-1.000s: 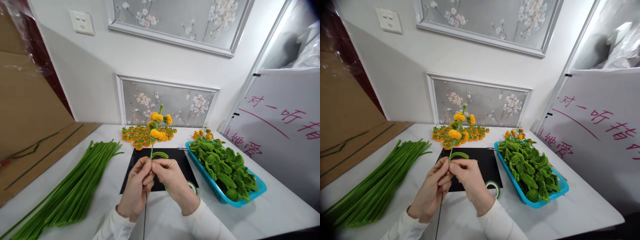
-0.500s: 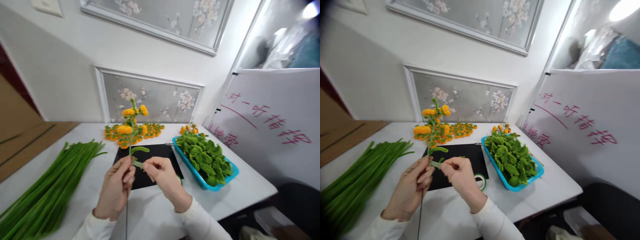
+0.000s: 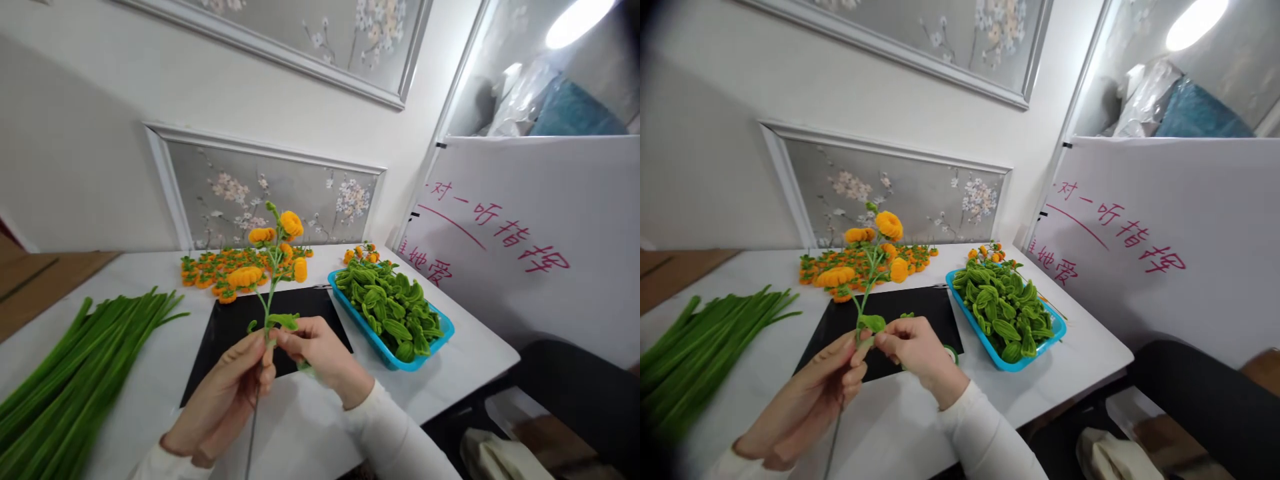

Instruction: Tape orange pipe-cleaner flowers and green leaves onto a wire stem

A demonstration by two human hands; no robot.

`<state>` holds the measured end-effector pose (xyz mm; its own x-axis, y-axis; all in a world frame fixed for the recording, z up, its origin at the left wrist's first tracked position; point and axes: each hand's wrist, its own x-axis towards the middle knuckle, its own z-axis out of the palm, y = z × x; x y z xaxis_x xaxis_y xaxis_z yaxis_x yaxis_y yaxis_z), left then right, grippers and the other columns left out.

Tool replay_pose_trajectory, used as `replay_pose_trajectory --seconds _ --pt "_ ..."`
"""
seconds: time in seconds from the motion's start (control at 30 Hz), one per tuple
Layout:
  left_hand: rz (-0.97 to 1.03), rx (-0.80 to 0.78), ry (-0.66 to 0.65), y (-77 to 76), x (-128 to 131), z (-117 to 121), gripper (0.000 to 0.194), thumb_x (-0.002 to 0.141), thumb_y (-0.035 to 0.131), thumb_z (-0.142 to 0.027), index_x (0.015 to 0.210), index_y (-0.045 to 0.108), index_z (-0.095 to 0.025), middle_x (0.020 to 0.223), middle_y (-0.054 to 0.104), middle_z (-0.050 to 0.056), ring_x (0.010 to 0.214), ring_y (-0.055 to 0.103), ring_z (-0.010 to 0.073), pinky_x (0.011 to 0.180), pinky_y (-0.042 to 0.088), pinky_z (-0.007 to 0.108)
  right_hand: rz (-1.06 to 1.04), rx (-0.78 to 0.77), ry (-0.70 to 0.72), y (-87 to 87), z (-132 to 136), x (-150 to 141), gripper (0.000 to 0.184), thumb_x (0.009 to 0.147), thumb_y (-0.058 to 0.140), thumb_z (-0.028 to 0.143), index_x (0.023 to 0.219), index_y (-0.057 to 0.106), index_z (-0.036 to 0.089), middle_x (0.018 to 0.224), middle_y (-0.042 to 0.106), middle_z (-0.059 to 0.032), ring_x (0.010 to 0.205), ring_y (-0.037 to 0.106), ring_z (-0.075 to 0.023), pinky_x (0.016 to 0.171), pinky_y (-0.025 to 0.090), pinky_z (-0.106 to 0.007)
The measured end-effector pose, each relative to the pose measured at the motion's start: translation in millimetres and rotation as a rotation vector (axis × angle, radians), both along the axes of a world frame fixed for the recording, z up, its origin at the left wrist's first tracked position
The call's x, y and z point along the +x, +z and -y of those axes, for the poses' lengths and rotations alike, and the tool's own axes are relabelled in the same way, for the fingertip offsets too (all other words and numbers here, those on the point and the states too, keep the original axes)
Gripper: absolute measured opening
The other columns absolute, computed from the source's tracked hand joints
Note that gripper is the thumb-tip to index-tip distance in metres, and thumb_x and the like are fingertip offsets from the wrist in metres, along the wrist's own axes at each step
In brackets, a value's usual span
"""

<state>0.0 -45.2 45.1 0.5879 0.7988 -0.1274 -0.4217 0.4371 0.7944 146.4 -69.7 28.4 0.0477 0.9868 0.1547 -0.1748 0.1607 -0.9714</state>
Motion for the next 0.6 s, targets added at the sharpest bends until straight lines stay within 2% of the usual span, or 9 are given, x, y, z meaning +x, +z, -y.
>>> replay_pose_trajectory --seconds 0.2,0.3,0.43,0.6 --pt "0.020 0.018 0.035 0.1 -0.7 3.9 0.016 0.073 0.073 -0.018 0.088 0.068 -0.016 0.057 0.058 -0.004 0.043 0.052 0.0059 0.040 0.049 0.015 0.047 -0.031 0.011 2.2 8.6 12.5 0.023 0.074 0.064 0.034 0.062 0.058 0.015 0.047 0.039 0.0071 0.044 0.027 -0.0058 0.044 0.016 -0.024" --pt "0.025 0.008 0.012 -1.1 -1.5 3.1 0.020 0.071 0.074 -0.016 0.090 0.069 -0.016 0.059 0.060 -0.003 0.047 0.057 0.0075 0.044 0.053 0.017 0.014 -0.035 0.016 1.7 8.2 12.6 0.021 0.072 0.065 0.032 0.062 0.059 0.014 0.049 0.041 0.0065 0.045 0.029 -0.0059 0.045 0.018 -0.023" --pt "0.017 0.017 -0.064 -3.8 -1.4 0.9 0.024 0.064 0.081 -0.019 0.086 0.070 -0.015 0.061 0.062 -0.003 0.049 0.059 0.0083 0.046 0.056 0.019 -0.005 -0.060 0.061 0.0 3.0 8.8 0.021 0.070 0.067 0.032 0.060 0.059 0.015 0.049 0.042 0.0062 0.045 0.031 -0.0060 0.045 0.020 -0.023" --pt "-0.047 -0.010 -0.100 -4.7 0.5 0.4 0.017 0.061 0.082 -0.019 0.073 0.070 -0.014 0.057 0.062 -0.002 0.044 0.057 0.0081 0.043 0.055 0.019 0.087 -0.071 0.069 -5.0 -3.3 8.6 0.021 0.072 0.066 0.033 0.063 0.061 0.015 0.047 0.042 0.0066 0.044 0.032 -0.0062 0.044 0.022 -0.022"
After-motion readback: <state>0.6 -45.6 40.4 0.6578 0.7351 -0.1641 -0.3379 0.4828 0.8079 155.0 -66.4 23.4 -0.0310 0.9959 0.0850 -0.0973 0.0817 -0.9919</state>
